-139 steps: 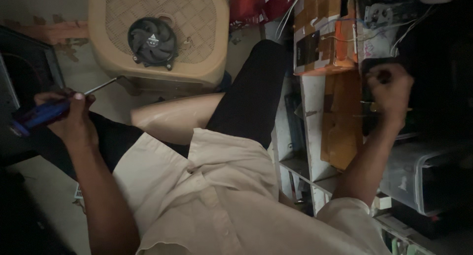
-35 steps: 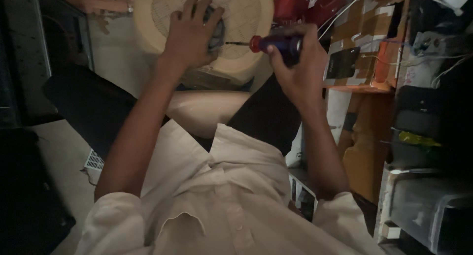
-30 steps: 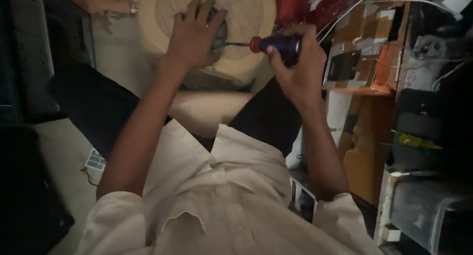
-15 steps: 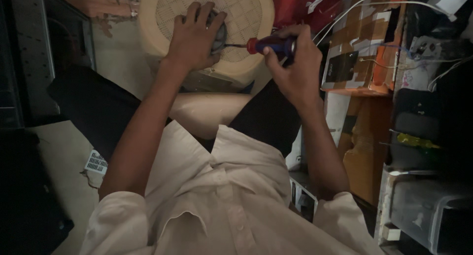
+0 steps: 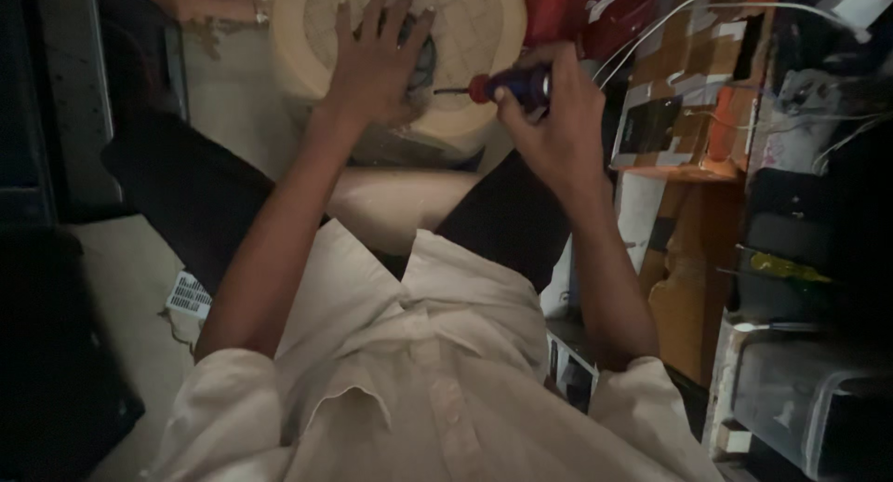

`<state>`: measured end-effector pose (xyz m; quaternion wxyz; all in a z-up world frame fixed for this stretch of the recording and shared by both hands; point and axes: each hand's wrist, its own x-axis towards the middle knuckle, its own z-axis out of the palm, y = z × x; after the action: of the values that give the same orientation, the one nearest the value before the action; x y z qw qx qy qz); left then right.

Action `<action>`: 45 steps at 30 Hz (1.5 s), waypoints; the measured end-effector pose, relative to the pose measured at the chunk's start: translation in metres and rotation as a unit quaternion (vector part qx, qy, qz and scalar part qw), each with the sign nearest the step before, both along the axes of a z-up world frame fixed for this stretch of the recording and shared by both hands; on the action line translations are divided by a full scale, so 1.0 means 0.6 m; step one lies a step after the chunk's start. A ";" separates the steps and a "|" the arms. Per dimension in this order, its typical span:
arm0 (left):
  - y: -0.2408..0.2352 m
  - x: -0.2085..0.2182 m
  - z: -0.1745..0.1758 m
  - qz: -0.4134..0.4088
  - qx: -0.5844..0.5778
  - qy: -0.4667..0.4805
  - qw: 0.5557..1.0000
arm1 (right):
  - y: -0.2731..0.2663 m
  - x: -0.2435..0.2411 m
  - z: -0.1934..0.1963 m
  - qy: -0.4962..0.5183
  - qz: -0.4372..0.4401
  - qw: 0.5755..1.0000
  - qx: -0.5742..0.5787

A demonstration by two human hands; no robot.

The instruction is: The person removes a computer fan from a plastic stool, uses a toothbrush to scrub the fan blades and heatsink, then wipes the fan with a cloth. The fan is handled throughout the clip and placed back on the stool.

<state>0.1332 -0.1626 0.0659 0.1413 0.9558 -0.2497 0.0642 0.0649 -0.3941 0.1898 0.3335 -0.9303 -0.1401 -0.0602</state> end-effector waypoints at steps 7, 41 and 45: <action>-0.091 -0.183 0.177 -0.018 -0.359 0.149 0.921 | -0.022 -0.010 -0.003 -0.101 0.022 0.995 0.001; -0.414 -0.152 0.331 0.357 -0.347 -0.121 0.859 | -0.028 -0.018 -0.013 -0.085 -0.094 0.992 0.010; -0.456 -0.115 0.319 0.434 -0.345 -0.149 0.819 | -0.014 0.001 -0.025 -0.107 -0.099 0.988 0.059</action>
<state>0.0644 -0.4363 0.2574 0.3808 0.8324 0.2111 0.3427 0.0654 -0.4027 0.1750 0.3631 -0.9066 -0.0780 -0.2002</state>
